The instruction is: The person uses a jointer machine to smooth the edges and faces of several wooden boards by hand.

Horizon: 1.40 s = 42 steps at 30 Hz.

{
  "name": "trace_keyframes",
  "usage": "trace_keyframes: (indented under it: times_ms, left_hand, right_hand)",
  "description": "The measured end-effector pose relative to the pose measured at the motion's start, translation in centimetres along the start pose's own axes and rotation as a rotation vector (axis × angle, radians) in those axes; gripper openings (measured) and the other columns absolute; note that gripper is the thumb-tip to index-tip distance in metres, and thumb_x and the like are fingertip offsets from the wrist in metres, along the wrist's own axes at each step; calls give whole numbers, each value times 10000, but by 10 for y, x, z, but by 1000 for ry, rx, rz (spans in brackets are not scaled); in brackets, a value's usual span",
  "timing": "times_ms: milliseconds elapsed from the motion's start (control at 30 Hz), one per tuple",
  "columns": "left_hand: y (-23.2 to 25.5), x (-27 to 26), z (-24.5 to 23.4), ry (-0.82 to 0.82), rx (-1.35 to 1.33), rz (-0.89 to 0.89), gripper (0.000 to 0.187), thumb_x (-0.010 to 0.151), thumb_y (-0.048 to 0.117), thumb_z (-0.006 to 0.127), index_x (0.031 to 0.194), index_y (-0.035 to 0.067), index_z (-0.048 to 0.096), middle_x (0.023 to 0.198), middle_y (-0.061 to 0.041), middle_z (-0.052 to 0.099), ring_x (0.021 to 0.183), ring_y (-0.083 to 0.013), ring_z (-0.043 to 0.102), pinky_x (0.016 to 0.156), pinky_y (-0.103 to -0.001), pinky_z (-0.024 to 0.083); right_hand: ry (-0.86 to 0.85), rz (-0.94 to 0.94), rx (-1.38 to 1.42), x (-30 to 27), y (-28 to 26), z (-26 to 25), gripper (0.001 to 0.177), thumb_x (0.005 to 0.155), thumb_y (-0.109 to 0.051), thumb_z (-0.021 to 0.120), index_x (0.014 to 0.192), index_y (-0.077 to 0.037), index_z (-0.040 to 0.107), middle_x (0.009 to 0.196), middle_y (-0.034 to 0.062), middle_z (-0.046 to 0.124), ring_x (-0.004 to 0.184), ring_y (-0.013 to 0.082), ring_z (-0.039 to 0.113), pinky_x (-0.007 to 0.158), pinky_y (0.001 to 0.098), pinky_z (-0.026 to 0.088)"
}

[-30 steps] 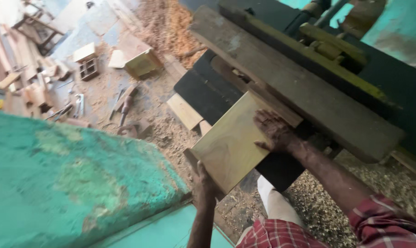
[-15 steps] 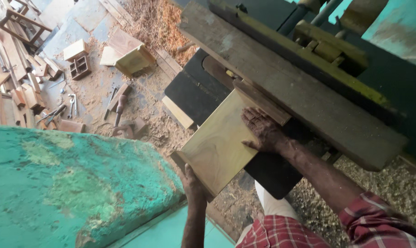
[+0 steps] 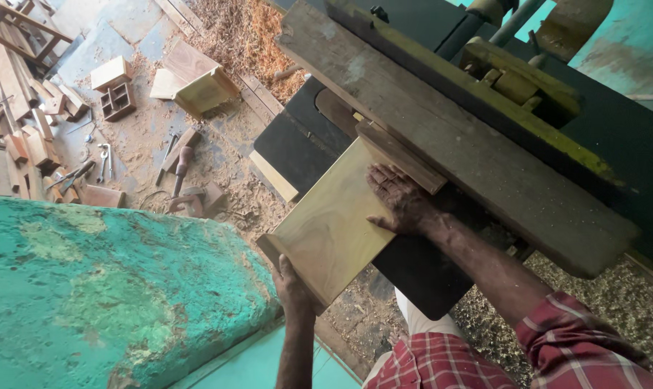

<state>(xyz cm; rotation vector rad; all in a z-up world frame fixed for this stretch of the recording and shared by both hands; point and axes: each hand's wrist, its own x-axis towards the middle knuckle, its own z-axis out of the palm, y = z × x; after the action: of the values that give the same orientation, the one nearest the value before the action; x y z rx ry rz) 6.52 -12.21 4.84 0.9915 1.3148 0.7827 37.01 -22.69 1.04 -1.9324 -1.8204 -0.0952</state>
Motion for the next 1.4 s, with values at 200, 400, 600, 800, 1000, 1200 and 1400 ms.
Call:
trace_keyframes:
  times_ms: [200, 400, 600, 800, 1000, 1200, 1400]
  left_hand:
    - [6, 10, 2, -49, -94, 36, 670, 1003, 457, 526, 1474, -1, 399, 1316, -204, 601, 1165, -296, 620, 982, -420, 510]
    - [12, 19, 4, -23, -92, 30, 645, 1010, 459, 521, 1451, -2, 431, 1303, -183, 601, 1147, -268, 606, 978, -406, 501]
    - [22, 17, 4, -55, -33, 63, 679, 1024, 482, 501, 1471, -24, 432, 1314, -208, 615, 1150, -277, 628, 973, -396, 514]
    - [28, 22, 8, -70, -121, 37, 682, 1014, 458, 506, 1505, 3, 380, 1342, -202, 584, 1157, -288, 628, 951, -403, 539]
    - [25, 29, 6, -82, -166, 19, 652, 1020, 454, 503, 1500, 24, 401, 1319, -197, 590, 1126, -291, 631, 921, -420, 551]
    - [27, 37, 7, -81, -229, 7, 632, 1011, 443, 534, 1476, 29, 427, 1283, -177, 597, 1115, -300, 634, 916, -441, 569]
    - [34, 44, 8, -38, -203, -27, 603, 1017, 447, 528, 1448, 32, 458, 1274, -165, 609, 1079, -283, 654, 881, -431, 575]
  right_hand:
    - [-37, 11, -26, 15, 2, 2, 935, 912, -611, 597, 1510, 77, 391, 1593, 274, 372, 1520, 389, 298, 1264, 483, 178]
    - [-2, 18, -12, 24, 2, 5, 933, 900, -603, 626, 1512, 66, 404, 1591, 266, 387, 1517, 384, 315, 1265, 491, 186]
    - [16, 11, 6, 30, 5, 12, 932, 907, -605, 624, 1516, 65, 403, 1594, 272, 383, 1524, 390, 306, 1275, 493, 182]
    - [18, 6, -25, 35, 5, 14, 939, 918, -613, 616, 1522, 75, 406, 1603, 275, 385, 1532, 387, 309, 1277, 485, 177]
    - [6, 15, -17, 40, 4, 12, 925, 913, -607, 613, 1518, 65, 415, 1603, 257, 392, 1529, 377, 307, 1278, 489, 173]
    - [-22, 29, -18, 49, 6, 14, 929, 913, -616, 608, 1514, 64, 412, 1602, 257, 385, 1530, 372, 304, 1273, 482, 171]
    - [-28, 22, -65, 58, 7, 17, 944, 921, -633, 605, 1524, 66, 408, 1612, 253, 381, 1536, 367, 297, 1279, 480, 167]
